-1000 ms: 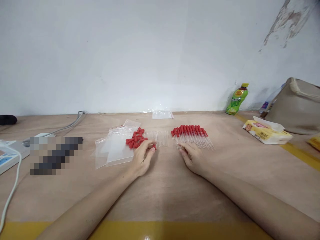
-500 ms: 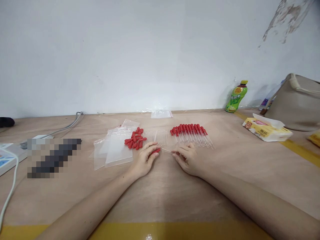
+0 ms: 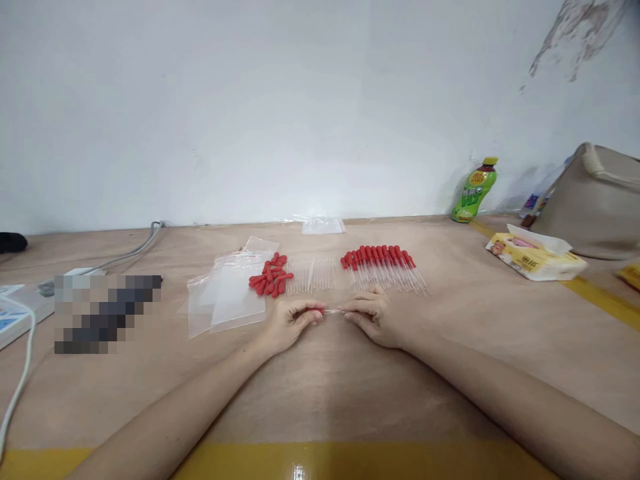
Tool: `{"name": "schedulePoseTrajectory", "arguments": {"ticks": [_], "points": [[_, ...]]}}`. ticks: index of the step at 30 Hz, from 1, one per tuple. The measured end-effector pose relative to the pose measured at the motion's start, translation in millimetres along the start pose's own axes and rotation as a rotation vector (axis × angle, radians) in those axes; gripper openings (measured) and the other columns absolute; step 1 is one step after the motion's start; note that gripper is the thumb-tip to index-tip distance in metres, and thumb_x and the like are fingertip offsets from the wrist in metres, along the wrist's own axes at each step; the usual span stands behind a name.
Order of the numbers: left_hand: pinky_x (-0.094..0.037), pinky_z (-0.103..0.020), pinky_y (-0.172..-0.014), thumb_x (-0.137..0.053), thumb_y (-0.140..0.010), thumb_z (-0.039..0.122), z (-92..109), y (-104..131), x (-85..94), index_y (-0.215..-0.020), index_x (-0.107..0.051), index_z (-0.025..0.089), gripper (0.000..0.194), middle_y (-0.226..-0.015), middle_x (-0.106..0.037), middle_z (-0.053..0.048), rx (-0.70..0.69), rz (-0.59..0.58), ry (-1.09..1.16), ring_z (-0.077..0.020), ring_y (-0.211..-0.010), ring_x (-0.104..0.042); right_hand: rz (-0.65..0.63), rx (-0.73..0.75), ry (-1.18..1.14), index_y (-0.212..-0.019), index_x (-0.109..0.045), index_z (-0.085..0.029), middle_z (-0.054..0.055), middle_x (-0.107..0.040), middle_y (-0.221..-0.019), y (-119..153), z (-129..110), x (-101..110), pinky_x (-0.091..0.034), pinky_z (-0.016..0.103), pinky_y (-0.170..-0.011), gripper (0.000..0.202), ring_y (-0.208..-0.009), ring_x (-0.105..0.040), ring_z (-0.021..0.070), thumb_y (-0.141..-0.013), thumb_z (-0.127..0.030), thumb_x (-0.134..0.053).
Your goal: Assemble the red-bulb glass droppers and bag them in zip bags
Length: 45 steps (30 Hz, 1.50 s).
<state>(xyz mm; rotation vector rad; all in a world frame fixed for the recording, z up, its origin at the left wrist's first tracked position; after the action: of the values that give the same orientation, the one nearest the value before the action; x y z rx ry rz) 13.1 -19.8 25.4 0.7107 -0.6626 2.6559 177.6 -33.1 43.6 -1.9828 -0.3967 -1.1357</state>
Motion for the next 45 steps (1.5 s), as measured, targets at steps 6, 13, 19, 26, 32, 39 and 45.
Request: {"name": "schedulePoseTrajectory", "arguments": {"ticks": [6,13,19,26,32,39,45], "points": [[-0.05,-0.023,-0.059,-0.057,-0.078,0.029,0.6,2.2,-3.3,-0.092,-0.067,0.013,0.024,-0.065,-0.067,-0.004,0.011,-0.01,0.035,-0.0123,-0.059,-0.061,0.007,-0.005,0.134,-0.088,-0.066,-0.024,0.0,-0.066,-0.079,-0.1,-7.3,4.4,-0.026,0.029,-0.064,0.02,-0.062,-0.049,0.0107,-0.085,-0.023,-0.046],[-0.05,-0.023,-0.058,-0.061,-0.075,0.031,-1.7,0.0,-0.4,-0.093,-0.067,0.014,0.026,-0.073,-0.069,-0.005,0.036,0.061,-0.057,-0.0136,-0.062,-0.062,0.122,0.023,0.104,-0.087,-0.062,-0.017,0.004,-0.063,-0.076,2.4,-3.2,-5.1,-0.03,0.028,-0.065,0.022,-0.066,-0.051,0.013,-0.086,-0.022,-0.041],[-0.052,-0.023,-0.061,-0.063,-0.073,0.031,-5.7,2.8,-2.8,-0.091,-0.068,0.016,0.024,-0.08,-0.07,-0.004,0.035,0.046,-0.046,-0.0143,-0.066,-0.064,0.099,-0.006,0.005,-0.076,-0.057,-0.017,0.001,-0.06,-0.071,0.4,-3.7,-0.1,-0.033,0.026,-0.065,0.019,-0.066,-0.05,0.012,-0.086,-0.021,-0.042],[-0.053,-0.024,-0.065,-0.063,-0.073,0.025,3.3,3.7,-6.3,-0.089,-0.068,0.014,0.019,-0.085,-0.071,-0.005,0.002,0.001,-0.083,-0.0155,-0.072,-0.065,0.035,0.008,0.057,-0.076,-0.059,-0.016,0.003,-0.061,-0.069,0.0,-5.5,-12.4,-0.033,0.027,-0.065,0.023,-0.062,-0.049,0.0121,-0.086,-0.022,-0.039],[-0.052,-0.026,-0.063,-0.062,-0.075,0.027,6.8,2.7,-3.6,-0.088,-0.068,0.016,0.018,-0.083,-0.071,-0.005,-0.059,0.014,-0.165,-0.0159,-0.07,-0.065,-0.087,-0.073,0.118,-0.074,-0.058,-0.015,0.004,-0.061,-0.07,-4.8,-6.9,-18.6,-0.033,0.026,-0.067,0.027,-0.068,-0.05,0.0132,-0.088,-0.023,-0.036],[-0.052,-0.025,-0.063,-0.06,-0.075,0.028,0.5,-0.2,1.9,-0.102,-0.062,0.015,0.03,-0.08,-0.068,-0.005,-0.007,0.021,-0.152,-0.0139,-0.067,-0.063,-0.214,-0.099,0.203,-0.076,-0.059,-0.017,0.004,-0.064,-0.079,-11.4,-7.2,6.3,-0.033,0.027,-0.07,0.021,-0.073,-0.054,0.0147,-0.085,-0.023,-0.041],[-0.05,-0.024,-0.062,-0.06,-0.074,0.028,-9.1,-1.8,4.2,-0.101,-0.06,0.014,0.031,-0.081,-0.064,-0.005,0.062,0.002,-0.149,-0.0122,-0.067,-0.059,-0.031,-0.605,0.173,-0.068,-0.062,-0.017,0.004,-0.063,-0.066,-13.3,73.3,65.8,-0.031,0.023,-0.052,0.026,-0.058,-0.054,0.0138,-0.078,-0.032,-0.043]]}}
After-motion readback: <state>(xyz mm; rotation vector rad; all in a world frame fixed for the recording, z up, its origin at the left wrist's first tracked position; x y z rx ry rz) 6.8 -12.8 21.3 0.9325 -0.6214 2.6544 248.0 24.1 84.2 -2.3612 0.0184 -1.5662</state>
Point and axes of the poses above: each hand's wrist, its own y-axis away from the middle knuckle, its own x-axis out of the back of the hand, z = x × y, the point moved 6 cm from there along -y, towards the middle knuckle
